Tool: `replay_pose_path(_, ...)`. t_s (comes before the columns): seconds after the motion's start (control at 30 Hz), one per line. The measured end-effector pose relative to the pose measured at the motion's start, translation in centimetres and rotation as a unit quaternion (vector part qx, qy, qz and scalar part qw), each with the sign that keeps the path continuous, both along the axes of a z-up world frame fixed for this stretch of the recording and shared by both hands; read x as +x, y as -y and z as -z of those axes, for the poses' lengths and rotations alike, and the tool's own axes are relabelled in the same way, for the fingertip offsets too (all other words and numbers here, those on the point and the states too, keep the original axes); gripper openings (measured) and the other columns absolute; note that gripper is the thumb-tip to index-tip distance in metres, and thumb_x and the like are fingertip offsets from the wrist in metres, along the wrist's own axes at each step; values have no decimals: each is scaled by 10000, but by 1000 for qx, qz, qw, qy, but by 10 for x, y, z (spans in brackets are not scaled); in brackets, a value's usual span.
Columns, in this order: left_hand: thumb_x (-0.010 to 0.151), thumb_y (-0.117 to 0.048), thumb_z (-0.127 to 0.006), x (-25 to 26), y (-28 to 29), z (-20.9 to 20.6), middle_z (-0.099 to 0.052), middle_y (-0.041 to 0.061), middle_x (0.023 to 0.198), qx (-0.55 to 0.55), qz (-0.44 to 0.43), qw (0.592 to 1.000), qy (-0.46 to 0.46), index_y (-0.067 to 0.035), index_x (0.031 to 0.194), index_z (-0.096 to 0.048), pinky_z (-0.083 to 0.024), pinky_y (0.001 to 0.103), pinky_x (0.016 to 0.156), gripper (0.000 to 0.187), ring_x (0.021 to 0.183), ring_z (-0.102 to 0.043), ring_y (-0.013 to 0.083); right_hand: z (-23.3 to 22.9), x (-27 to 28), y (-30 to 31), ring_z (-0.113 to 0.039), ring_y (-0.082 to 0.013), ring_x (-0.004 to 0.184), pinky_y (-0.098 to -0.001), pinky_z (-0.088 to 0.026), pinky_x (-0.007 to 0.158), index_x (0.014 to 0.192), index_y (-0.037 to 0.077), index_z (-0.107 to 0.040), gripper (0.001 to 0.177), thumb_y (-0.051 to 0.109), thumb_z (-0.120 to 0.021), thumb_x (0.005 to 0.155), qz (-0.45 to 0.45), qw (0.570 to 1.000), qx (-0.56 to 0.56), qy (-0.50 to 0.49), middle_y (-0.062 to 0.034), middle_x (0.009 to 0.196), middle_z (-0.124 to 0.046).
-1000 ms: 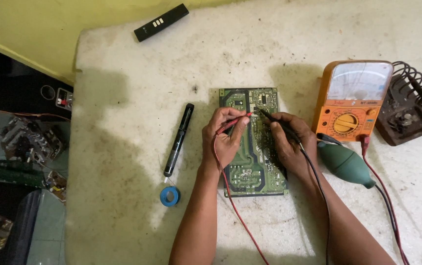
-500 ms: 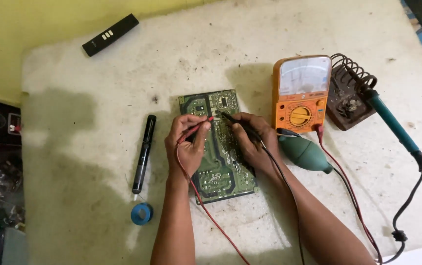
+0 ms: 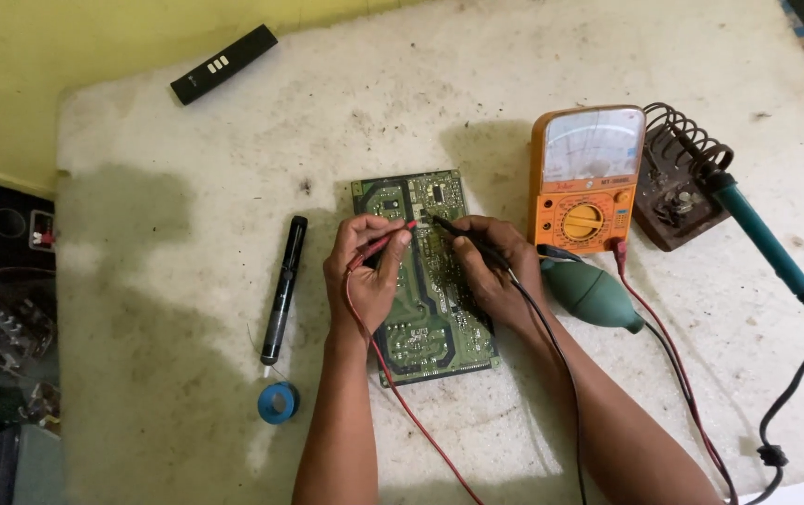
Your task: The person uses a multimeter to test various points on a green circuit board. They hold the red and black probes against different components and traces on the board. The person flips the board over to inspect the other side and continues testing with the multimeter probes.
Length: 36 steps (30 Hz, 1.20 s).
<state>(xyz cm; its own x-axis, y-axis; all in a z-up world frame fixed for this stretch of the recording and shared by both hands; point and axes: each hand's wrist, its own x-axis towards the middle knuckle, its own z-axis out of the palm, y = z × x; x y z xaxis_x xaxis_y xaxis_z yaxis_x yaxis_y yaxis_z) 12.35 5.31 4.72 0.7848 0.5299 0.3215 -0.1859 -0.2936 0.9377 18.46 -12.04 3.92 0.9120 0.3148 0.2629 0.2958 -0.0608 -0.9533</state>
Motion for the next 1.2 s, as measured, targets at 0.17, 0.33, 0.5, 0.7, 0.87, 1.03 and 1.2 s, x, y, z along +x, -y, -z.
replay_pose_path(0.17, 927, -155, -807, 0, -1, 1, -790, 200, 967, 0, 0, 1000, -5, -16, 1051, -622, -617, 397, 839, 262, 919, -786, 283, 0, 1, 1, -739, -365, 941, -483, -577, 868, 1127, -10, -735, 195, 116, -676, 990, 2, 1000, -15, 10, -230, 910, -763)
replay_pose_path(0.33, 921, -156, -812, 2, 2, 3, -792, 192, 967, -6, -3, 1000, -8, -22, 1049, -623, -612, 393, 851, 264, 931, -786, 284, 1, 2, 2, -741, -358, 960, -482, -577, 875, 1120, 4, -738, 196, 128, -689, 976, 1, 1000, -18, 4, -215, 920, -766)
replay_pose_path(0.5, 897, -176, -826, 3, 1, 11, -786, 200, 973, -29, -13, 999, -9, -39, 1051, -634, -607, 429, 871, 282, 958, -776, 321, -10, -6, -1, -698, -262, 940, -451, -558, 882, 1157, -16, -707, 213, 97, -647, 987, -1, 998, 0, -66, -208, 951, -743)
replay_pose_path(0.7, 909, -202, -822, 1, 2, 9, -790, 175, 963, -41, -5, 999, 0, -49, 1047, -630, -608, 391, 859, 281, 927, -783, 275, -15, -14, -7, -676, -203, 976, -404, -554, 900, 1167, 20, -702, 195, 130, -635, 1022, 15, 997, 20, -73, -172, 966, -741)
replay_pose_path(0.87, 913, -202, -816, 0, 2, 4, -788, 187, 965, -28, -7, 1000, -7, -42, 1053, -628, -611, 404, 858, 284, 930, -784, 294, -1, -9, -3, -700, -239, 956, -414, -557, 883, 1150, 6, -708, 179, 94, -640, 1009, 21, 999, -5, -40, -189, 940, -748)
replay_pose_path(1.03, 921, -205, -809, -1, 4, 5, -790, 176, 964, -16, -15, 1000, -14, -49, 1043, -624, -611, 401, 856, 270, 928, -786, 296, 2, -7, -1, -715, -227, 945, -393, -561, 876, 1135, 30, -717, 164, 93, -656, 997, 21, 999, -23, -31, -163, 938, -761)
replay_pose_path(1.2, 929, -177, -798, -3, 8, 0, -782, 193, 956, -12, -29, 999, -12, -36, 1038, -615, -616, 412, 839, 255, 921, -784, 307, -4, -6, 0, -704, -219, 936, -386, -561, 877, 1132, 1, -711, 170, 72, -639, 995, 12, 999, -15, -33, -189, 925, -752)
